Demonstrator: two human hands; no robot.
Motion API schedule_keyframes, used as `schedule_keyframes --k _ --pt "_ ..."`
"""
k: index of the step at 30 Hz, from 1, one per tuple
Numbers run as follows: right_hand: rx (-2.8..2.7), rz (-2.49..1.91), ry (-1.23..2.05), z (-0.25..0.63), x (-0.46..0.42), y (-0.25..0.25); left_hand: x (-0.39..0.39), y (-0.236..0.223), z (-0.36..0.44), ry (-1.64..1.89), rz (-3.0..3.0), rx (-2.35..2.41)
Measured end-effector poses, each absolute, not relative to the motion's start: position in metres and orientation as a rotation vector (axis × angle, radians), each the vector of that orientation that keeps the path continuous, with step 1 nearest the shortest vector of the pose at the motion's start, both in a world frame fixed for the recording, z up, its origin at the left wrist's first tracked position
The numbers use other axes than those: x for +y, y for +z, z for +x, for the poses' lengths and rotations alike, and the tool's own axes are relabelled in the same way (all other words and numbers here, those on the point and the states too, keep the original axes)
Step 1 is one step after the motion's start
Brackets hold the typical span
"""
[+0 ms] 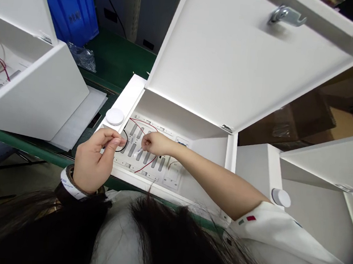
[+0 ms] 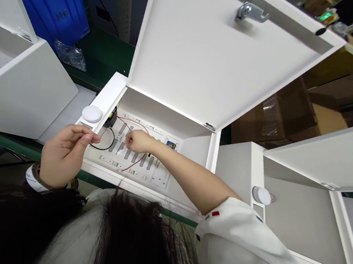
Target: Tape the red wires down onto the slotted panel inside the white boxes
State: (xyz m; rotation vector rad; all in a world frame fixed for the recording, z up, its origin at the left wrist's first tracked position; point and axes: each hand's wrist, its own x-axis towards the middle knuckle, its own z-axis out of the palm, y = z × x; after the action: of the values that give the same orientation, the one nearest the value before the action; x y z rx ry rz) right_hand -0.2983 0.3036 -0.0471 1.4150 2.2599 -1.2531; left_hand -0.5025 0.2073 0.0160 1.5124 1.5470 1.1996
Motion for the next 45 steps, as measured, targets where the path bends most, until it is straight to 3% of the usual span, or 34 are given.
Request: schedule_keyframes --k 5,9,11,16,18,25,45 --pt "2.540 1.434 -1.914 -0.334 0.296 0.034 0.212 0.028 -0.498 1.032 1.734 1.656" --pt "2.572 1.511 -2.249 -0.346 0.296 0.040 0.217 0.034 -0.501 1.072 1.652 1.702" --pt "2.607 1.695 -2.135 -0.345 0.301 0.016 0.218 0.035 -0.505 1.134 1.619 1.736" --pt "2.442 1.769 -1.114 -0.332 0.312 -0.091 0.216 0.027 -0.515 1.132 1.516 1.736" --pt "2.335 1.766 -0.935 -0.329 0.315 -0.131 0.212 0.021 -0.517 1.108 1.491 1.706" --pt "2.306 1.882 -0.890 -0.335 0.334 -0.190 0.208 0.010 -0.517 1.154 1.638 1.704" --pt "2.369 1.750 -0.644 -0.342 0.333 -0.196 0.209 0.010 -0.518 1.171 1.739 1.720"
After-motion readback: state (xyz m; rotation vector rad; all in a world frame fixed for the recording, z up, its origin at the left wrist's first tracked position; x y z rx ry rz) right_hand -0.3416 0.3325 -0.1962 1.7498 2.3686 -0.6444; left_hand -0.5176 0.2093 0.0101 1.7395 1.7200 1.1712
